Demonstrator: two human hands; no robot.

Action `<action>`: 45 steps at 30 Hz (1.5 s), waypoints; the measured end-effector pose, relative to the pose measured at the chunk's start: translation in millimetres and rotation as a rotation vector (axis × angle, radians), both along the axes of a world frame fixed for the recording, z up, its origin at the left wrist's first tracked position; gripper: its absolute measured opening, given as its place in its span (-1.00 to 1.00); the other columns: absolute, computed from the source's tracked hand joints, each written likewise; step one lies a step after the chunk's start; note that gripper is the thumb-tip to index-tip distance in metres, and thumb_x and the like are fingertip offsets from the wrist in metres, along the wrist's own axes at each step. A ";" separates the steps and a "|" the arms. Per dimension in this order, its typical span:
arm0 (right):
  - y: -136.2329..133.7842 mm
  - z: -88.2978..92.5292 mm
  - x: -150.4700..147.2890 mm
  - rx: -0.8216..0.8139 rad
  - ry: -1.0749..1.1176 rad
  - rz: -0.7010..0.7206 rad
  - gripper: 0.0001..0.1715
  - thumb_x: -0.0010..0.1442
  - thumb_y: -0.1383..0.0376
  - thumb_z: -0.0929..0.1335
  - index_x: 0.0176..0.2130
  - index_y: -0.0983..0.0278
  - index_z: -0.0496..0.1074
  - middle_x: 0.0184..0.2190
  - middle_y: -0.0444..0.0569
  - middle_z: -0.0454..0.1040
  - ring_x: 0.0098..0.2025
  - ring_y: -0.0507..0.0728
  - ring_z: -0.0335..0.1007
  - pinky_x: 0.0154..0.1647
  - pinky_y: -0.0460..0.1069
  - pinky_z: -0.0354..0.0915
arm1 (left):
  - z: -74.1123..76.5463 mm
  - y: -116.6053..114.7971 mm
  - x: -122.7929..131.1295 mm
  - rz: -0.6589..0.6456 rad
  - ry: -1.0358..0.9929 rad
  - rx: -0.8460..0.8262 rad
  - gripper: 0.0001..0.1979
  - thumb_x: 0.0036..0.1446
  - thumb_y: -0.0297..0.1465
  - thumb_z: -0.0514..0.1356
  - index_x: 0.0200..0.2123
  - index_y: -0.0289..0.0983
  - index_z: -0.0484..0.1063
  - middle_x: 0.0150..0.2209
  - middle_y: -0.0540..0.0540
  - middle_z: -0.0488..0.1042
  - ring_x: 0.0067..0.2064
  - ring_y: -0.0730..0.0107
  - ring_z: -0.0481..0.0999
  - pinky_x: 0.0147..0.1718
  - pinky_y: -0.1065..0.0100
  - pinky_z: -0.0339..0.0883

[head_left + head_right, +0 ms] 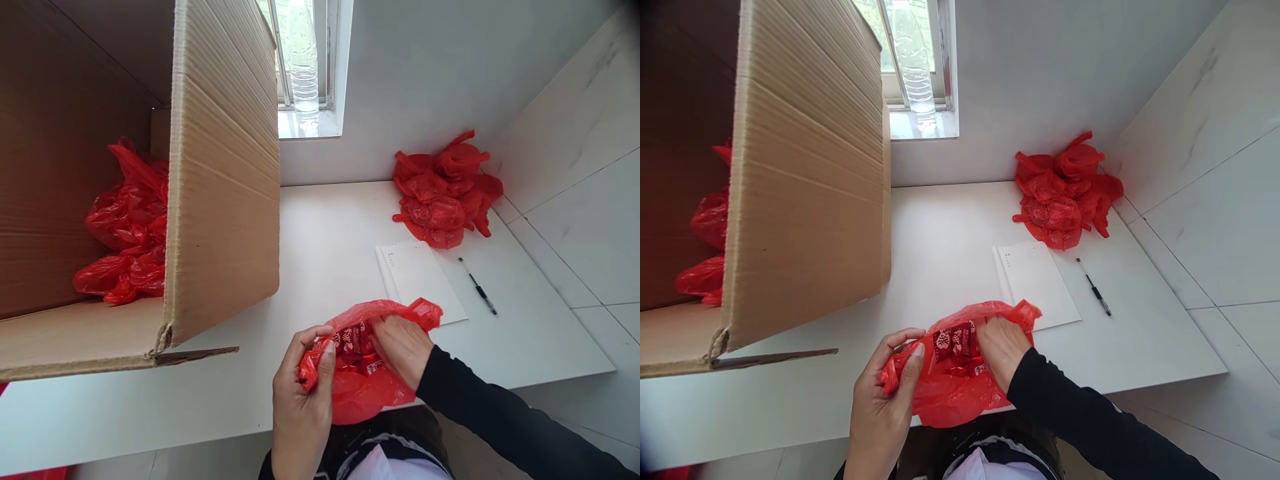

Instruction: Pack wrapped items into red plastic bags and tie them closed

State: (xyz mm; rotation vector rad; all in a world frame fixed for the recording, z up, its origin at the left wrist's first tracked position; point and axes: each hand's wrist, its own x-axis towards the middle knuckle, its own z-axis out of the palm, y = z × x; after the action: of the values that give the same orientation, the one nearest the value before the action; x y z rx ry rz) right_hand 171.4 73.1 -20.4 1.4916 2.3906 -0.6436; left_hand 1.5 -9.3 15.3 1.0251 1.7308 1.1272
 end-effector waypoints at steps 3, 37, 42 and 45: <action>0.7 -5.3 -1.8 -0.017 0.011 0.007 -0.66 0.21 0.47 0.24 -0.05 0.33 0.45 -0.20 0.14 0.58 -0.20 0.29 0.51 -0.30 0.04 0.31 | -1.7 0.7 0.8 -0.002 -0.005 -0.018 -0.69 0.27 -0.10 0.17 -0.08 -0.17 0.44 -0.08 -0.08 0.53 -0.17 0.32 0.52 -0.15 0.36 0.39; -12.8 37.7 8.0 0.006 -0.029 0.085 -0.81 0.41 0.29 0.18 -0.12 0.21 0.34 -0.29 -0.04 0.53 -0.30 0.20 0.51 -0.48 0.03 0.00 | 6.8 -3.3 3.0 -0.006 0.025 -0.023 -0.72 0.20 -0.13 0.24 -0.12 -0.15 0.49 -0.20 -0.07 0.55 -0.30 0.32 0.55 -0.20 0.36 0.45; -19.3 27.6 3.7 -0.007 -0.051 0.208 -0.80 0.35 0.35 0.23 -0.08 0.22 0.40 -0.28 -0.02 0.57 -0.29 0.23 0.55 -0.52 0.04 -0.03 | 18.1 -9.7 4.6 0.097 0.017 -0.078 -0.72 0.12 -0.15 0.31 -0.13 -0.13 0.50 -0.17 -0.06 0.56 -0.22 0.27 0.57 -0.16 0.35 0.46; -18.9 22.7 8.5 0.011 -0.134 0.179 -0.79 0.30 0.44 0.24 -0.16 0.28 0.45 -0.36 0.05 0.58 -0.35 0.24 0.56 -0.55 0.05 -0.03 | 21.6 -16.3 7.1 0.117 0.038 -0.099 -0.70 0.11 -0.16 0.32 -0.10 -0.10 0.51 -0.12 -0.05 0.55 -0.17 0.24 0.57 -0.09 0.32 0.44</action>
State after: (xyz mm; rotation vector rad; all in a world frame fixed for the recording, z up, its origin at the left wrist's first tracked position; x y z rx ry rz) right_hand 179.9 54.3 2.4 1.2627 2.3924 -0.4750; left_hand 8.6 -25.6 36.8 0.8999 1.8784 1.0894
